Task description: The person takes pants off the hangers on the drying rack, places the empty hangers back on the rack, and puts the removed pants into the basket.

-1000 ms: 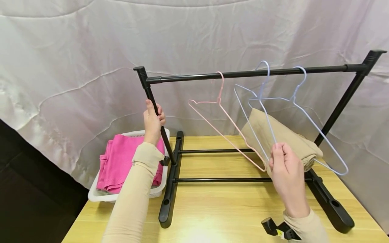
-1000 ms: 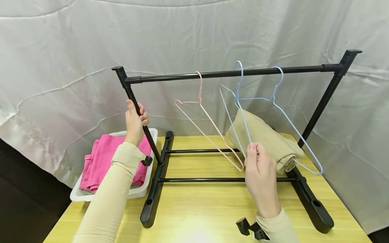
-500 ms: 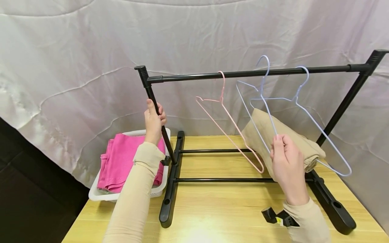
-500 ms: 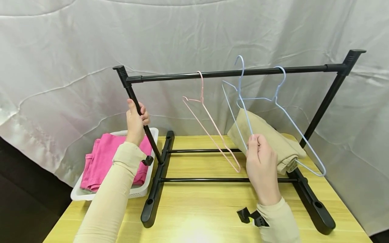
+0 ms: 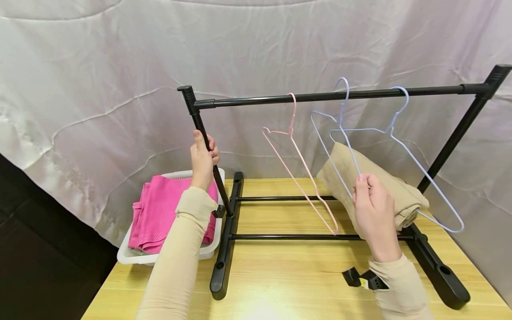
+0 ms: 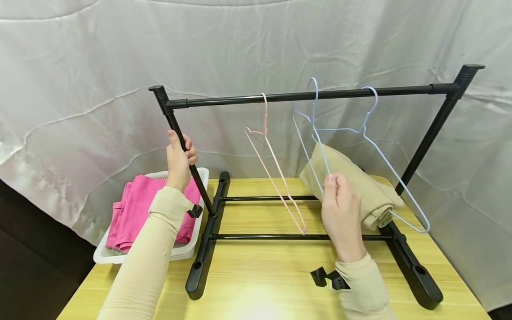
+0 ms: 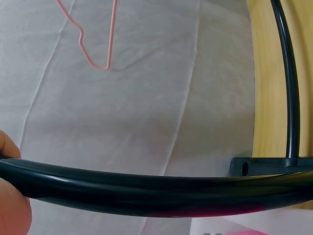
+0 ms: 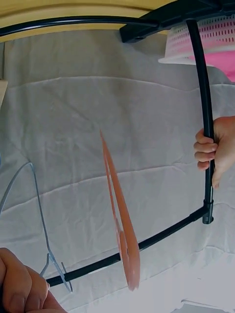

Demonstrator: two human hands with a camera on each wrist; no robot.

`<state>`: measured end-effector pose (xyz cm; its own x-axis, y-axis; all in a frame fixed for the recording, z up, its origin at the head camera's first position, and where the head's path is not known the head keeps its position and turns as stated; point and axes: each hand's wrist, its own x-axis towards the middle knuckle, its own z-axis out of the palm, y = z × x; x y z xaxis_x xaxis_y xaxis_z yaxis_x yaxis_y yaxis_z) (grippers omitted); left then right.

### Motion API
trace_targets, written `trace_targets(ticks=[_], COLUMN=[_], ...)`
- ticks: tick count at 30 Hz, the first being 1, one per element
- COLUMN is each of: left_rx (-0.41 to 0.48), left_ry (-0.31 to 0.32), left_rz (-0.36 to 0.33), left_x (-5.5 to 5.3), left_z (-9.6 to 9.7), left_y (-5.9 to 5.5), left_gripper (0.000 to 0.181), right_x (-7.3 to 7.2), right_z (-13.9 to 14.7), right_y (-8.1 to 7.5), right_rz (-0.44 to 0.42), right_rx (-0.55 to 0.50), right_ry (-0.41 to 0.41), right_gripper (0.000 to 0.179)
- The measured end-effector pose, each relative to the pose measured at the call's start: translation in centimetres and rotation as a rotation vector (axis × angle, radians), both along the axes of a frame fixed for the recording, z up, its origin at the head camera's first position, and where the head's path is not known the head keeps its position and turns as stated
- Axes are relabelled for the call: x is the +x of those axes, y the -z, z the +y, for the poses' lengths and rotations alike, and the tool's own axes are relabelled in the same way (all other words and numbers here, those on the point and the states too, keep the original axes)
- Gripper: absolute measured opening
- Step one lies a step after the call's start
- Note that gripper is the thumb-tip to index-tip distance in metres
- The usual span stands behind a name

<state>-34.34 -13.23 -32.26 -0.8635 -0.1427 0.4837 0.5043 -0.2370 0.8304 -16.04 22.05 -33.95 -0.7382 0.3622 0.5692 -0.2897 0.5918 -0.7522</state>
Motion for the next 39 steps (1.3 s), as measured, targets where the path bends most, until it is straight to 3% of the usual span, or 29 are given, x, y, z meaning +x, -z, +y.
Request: trace_targets(ticks=[12, 22, 28, 39], left_rx=[-0.009, -0.003, -0.013, -0.012], left_ry=[0.002, 0.001, -0.002, 0.002], left_rz=[0.002, 0.007, 0.013, 0.011], left_x=[0.2, 0.2, 0.1, 0.2], left_z=[0.1, 0.2, 0.1, 0.1], left_y=[-0.1, -0.1, 0.0, 0.0], left_gripper=[0.062, 0.062, 0.062, 0.062], right_x=[-0.6, -1.0, -0.9, -0.2], right_z=[-0.1, -0.7, -1.2, -1.7], right_y=[0.7, 1.3, 1.8, 2.3], right_rz=[-0.039, -0.025, -0.037, -0.073], right_rx=[0.011, 0.007, 0.019, 0.102], right_ry=[0.001, -0.06, -0.098, -0.093], right_gripper=[0.041, 0.037, 0.035, 0.033])
